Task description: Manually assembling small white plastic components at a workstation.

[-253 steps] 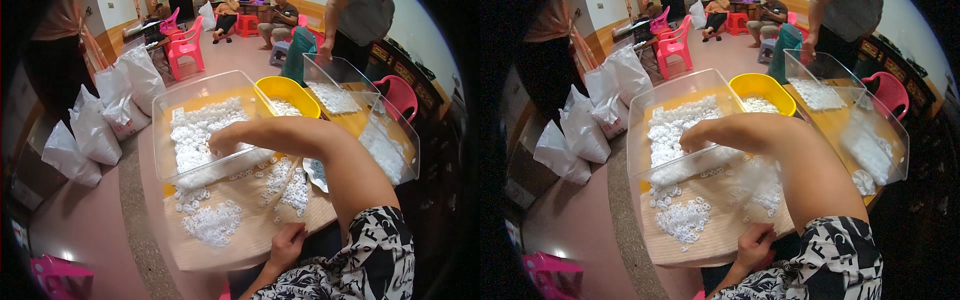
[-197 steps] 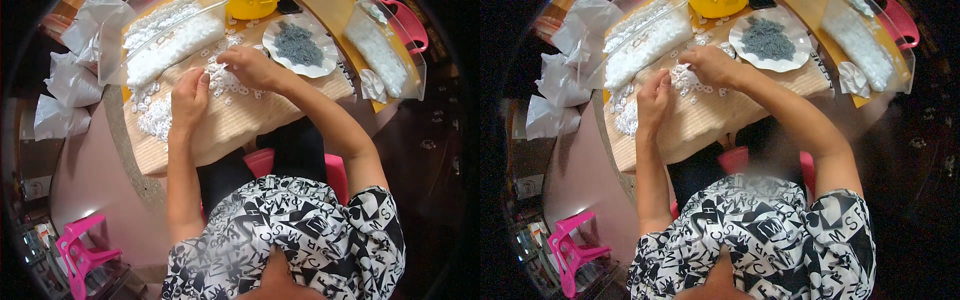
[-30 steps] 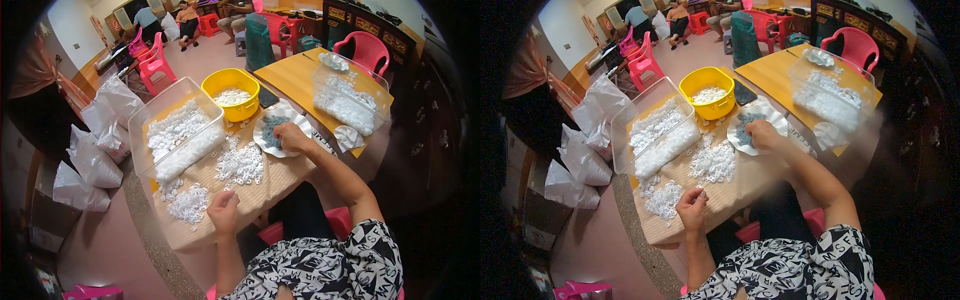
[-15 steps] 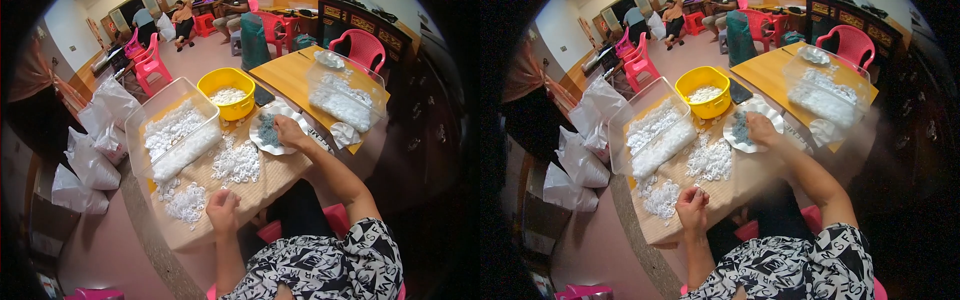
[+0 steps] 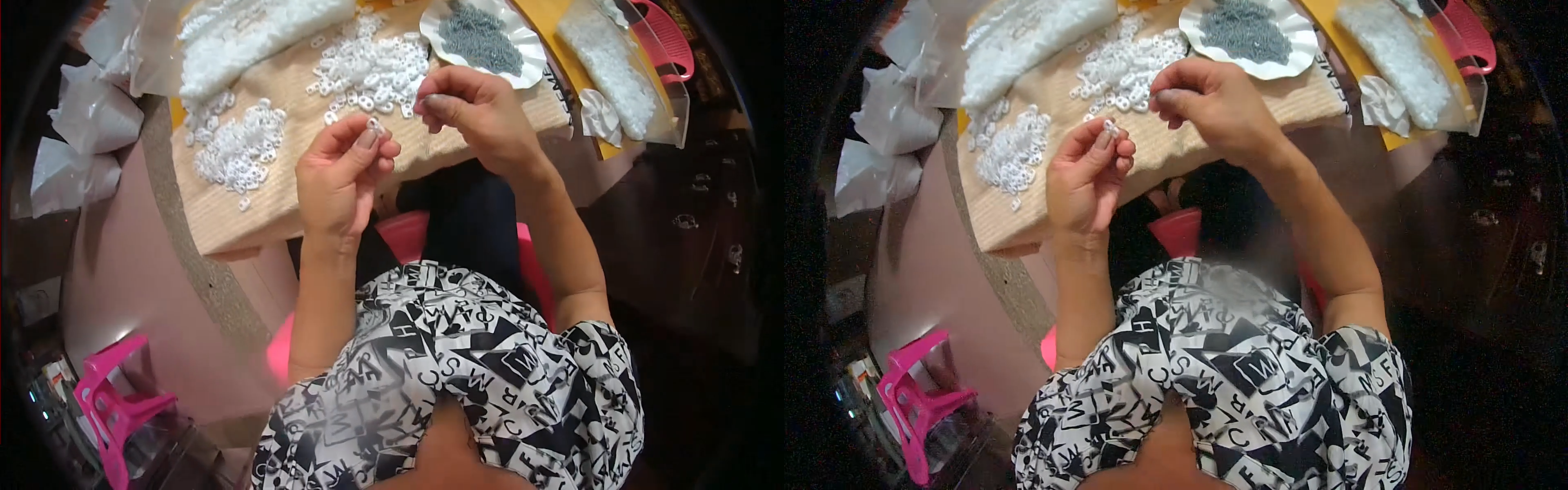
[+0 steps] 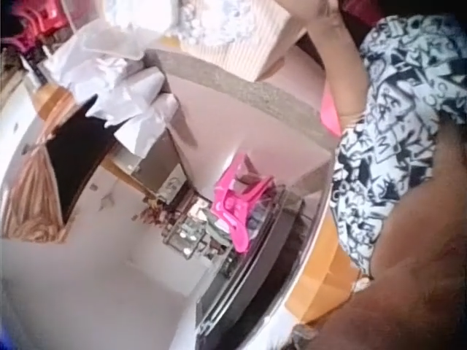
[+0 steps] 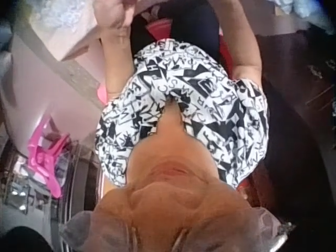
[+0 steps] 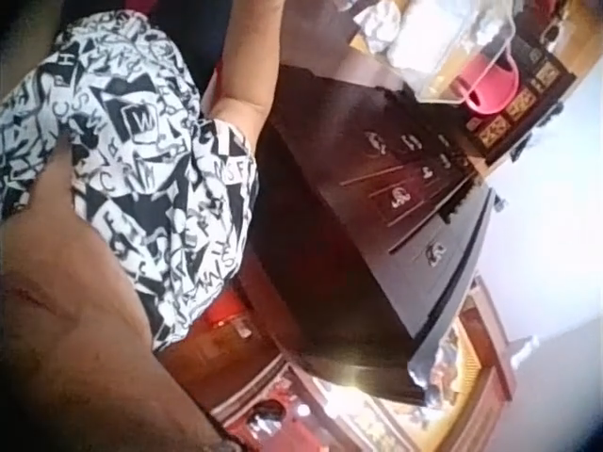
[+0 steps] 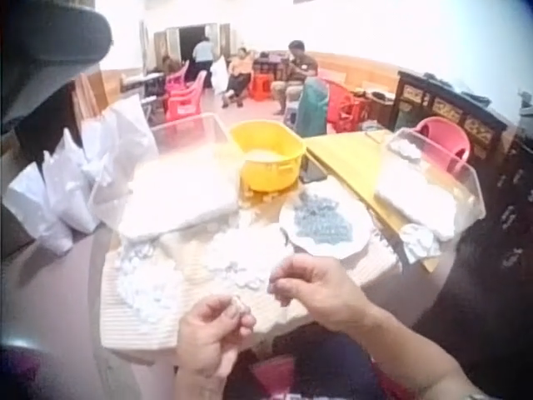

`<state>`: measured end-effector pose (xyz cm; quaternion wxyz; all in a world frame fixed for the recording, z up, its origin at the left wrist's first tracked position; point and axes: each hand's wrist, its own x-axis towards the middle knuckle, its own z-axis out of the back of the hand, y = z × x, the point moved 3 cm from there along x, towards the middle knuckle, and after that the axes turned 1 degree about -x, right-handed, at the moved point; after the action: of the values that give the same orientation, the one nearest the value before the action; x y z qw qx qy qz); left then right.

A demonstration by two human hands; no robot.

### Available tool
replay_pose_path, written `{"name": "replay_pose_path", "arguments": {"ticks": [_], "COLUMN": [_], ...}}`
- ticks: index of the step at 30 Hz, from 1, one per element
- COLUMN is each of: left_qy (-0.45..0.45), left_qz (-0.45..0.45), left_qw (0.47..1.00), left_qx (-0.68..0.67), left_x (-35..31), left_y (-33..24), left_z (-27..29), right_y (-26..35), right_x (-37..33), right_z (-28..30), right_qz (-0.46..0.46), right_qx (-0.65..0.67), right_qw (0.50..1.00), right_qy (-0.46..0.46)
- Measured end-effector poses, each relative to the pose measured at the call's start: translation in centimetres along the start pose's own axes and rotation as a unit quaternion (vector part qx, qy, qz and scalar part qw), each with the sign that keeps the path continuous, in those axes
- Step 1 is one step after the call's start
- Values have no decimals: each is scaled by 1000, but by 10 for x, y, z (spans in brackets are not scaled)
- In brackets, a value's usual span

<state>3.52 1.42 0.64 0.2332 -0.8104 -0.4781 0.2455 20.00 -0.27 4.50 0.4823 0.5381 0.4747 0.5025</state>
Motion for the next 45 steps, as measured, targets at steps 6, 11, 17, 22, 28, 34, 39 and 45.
{"name": "replay_pose_path", "arguments": {"ticks": [6,11,17,22,28,34,39,45], "left_qy": [2,-9,-13,-7,-12,-38,-26,-12], "left_qz": [-7,4,24,21,11,-51,-101,-133], "left_qw": [998,997,996,994,993,968,950,944], "left_qx": [68,74,90,103,121,244,294,303], "left_x": [-10,-12,-10,-9,-11,-17,-20,-21], "left_y": [2,10,17,19,19,19,20,22], "left_z": [-5,-5,-3,-3,-5,-7,-12,-10], "right_y": [-7,-13,-17,-18,-11,-6,-19,-21], "right_x": [-18,-25,-27,-27,-29,-33,-35,-33], "right_z": [-16,-18,-16,-15,-17,-21,-22,-26], "right_qz": [-30,-33,-67,-71,-61,-30,-24,-16], "right_qx": [-83,-80,-50,-81,-134,-209,-143,-144], "right_qw": [996,996,996,994,989,977,989,989], "right_qy": [18,14,21,21,32,-11,-30,-23]}}
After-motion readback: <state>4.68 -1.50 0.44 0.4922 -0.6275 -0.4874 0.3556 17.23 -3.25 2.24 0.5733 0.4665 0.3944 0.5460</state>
